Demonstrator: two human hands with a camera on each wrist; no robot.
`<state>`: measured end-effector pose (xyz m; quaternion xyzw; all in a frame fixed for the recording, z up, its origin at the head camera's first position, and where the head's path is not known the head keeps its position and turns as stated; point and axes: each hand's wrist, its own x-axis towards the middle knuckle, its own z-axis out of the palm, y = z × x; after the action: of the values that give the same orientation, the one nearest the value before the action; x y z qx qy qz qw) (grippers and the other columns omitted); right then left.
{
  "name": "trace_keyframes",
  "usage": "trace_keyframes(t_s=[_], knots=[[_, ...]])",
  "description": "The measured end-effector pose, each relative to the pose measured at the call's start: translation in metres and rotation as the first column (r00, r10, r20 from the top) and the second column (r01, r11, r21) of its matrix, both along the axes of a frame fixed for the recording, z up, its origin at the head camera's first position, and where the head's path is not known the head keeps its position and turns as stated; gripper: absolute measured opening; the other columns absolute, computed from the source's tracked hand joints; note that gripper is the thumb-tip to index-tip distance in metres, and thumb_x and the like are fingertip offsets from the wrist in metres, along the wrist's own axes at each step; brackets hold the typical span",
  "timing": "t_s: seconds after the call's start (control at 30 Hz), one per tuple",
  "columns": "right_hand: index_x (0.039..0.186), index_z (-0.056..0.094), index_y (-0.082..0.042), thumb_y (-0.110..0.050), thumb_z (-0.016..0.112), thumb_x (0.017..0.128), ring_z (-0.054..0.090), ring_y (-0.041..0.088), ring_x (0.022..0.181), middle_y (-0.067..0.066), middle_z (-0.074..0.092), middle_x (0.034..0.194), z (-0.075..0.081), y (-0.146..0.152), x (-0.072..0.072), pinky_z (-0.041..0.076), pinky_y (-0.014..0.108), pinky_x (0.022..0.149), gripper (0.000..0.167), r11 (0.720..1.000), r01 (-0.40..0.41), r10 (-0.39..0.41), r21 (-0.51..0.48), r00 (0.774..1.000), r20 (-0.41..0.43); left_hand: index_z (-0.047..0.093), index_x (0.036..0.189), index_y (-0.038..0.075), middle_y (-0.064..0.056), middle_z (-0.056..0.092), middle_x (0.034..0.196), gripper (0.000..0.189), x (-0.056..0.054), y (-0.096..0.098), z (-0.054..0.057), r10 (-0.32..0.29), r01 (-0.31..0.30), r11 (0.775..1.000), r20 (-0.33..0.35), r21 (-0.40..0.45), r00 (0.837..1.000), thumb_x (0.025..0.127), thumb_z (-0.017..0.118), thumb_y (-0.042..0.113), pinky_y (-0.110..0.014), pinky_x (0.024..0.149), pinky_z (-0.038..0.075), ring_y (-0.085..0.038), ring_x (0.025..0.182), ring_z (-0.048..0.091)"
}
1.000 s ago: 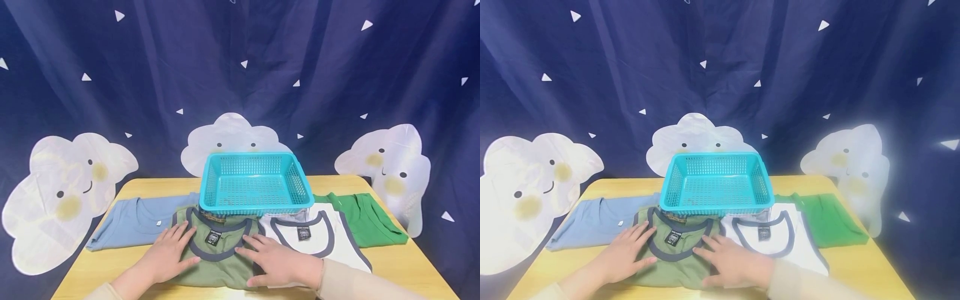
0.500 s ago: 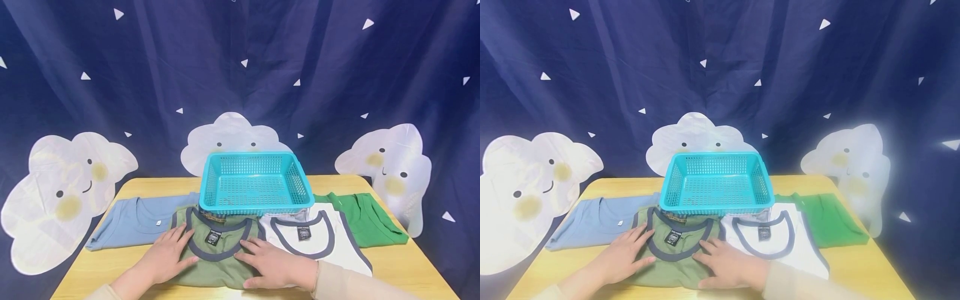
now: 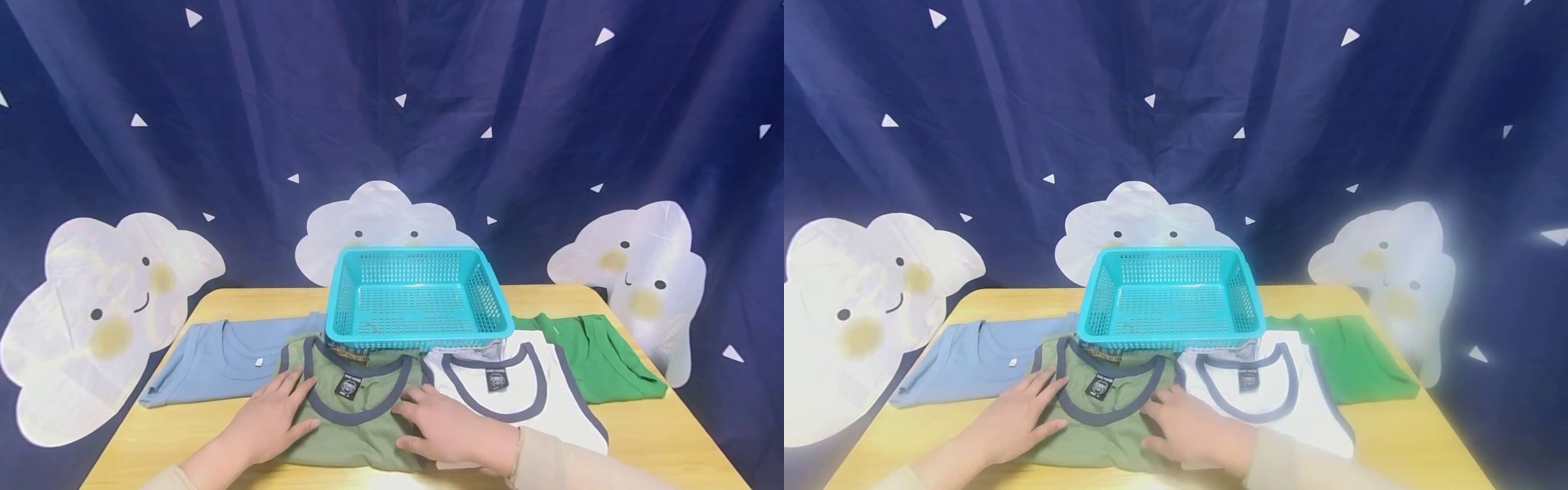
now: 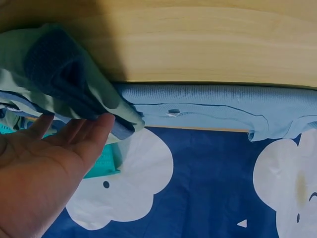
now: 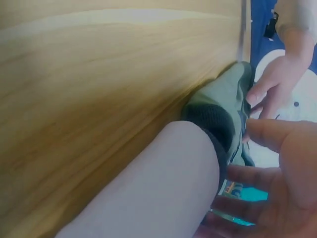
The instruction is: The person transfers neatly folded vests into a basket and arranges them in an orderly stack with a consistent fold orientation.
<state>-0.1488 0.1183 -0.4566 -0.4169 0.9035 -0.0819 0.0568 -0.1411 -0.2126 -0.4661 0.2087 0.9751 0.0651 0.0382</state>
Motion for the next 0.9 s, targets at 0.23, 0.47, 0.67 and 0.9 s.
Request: trace_keyframes(t_s=[0.23, 0.47, 0.67, 0.9], knots=[[0.122, 0.069, -0.014, -0.043, 0.071, 0.09, 0.051, 0.013, 0.096, -0.003, 0.059, 0.109, -0.002, -0.0024, 0.0033, 0.051, 0.027, 0.087, 0.043, 0.998, 0.06, -0.062, -0.03, 0.996, -0.071, 0.053, 0.143, 0.011, -0.022, 0.048, 0.146, 0.067, 0.0004, -0.0004, 0.0, 0.015, -0.016, 1.0, -0.024, -0.015, 1.0, 0.092, 0.066, 0.051, -0.062, 0.099, 0.046, -0.042, 0.133, 0.046], [0.107, 0.072, -0.009, -0.036, 0.08, 0.082, 0.05, 0.012, 0.084, -0.003, 0.054, 0.093, -0.0011, -0.0032, 0.0055, 0.049, 0.025, 0.075, 0.038, 0.991, 0.109, -0.118, -0.073, 0.984, -0.137, 0.056, 0.14, 0.011, -0.021, 0.054, 0.14, 0.065, -0.0009, -0.0015, -0.0003, 0.041, -0.043, 0.998, -0.065, -0.037, 0.997, 0.09, 0.068, 0.051, -0.061, 0.092, 0.05, -0.041, 0.129, 0.051], [0.087, 0.067, -0.01, -0.03, 0.084, 0.077, 0.046, 0.008, 0.067, -0.006, 0.048, 0.077, 0.0, -0.002, 0.0056, 0.047, 0.025, 0.062, 0.028, 0.982, 0.159, -0.172, -0.104, 0.977, -0.127, 0.057, 0.139, 0.01, -0.02, 0.055, 0.139, 0.065, -0.0013, -0.0012, 0.0003, 0.046, -0.049, 0.998, -0.071, -0.043, 0.996, 0.091, 0.068, 0.05, -0.06, 0.091, 0.051, -0.04, 0.127, 0.052], [0.076, 0.061, -0.012, -0.028, 0.082, 0.079, 0.048, 0.01, 0.06, -0.005, 0.049, 0.067, -0.0002, -0.0022, 0.0033, 0.046, 0.028, 0.055, 0.027, 0.971, 0.226, -0.234, -0.081, 0.966, -0.113, 0.058, 0.136, 0.002, -0.022, 0.056, 0.136, 0.067, 0.001, -0.0007, 0.0007, 0.053, -0.058, 0.997, -0.1, -0.05, 0.994, 0.09, 0.069, 0.05, -0.058, 0.092, 0.051, -0.04, 0.125, 0.054]])
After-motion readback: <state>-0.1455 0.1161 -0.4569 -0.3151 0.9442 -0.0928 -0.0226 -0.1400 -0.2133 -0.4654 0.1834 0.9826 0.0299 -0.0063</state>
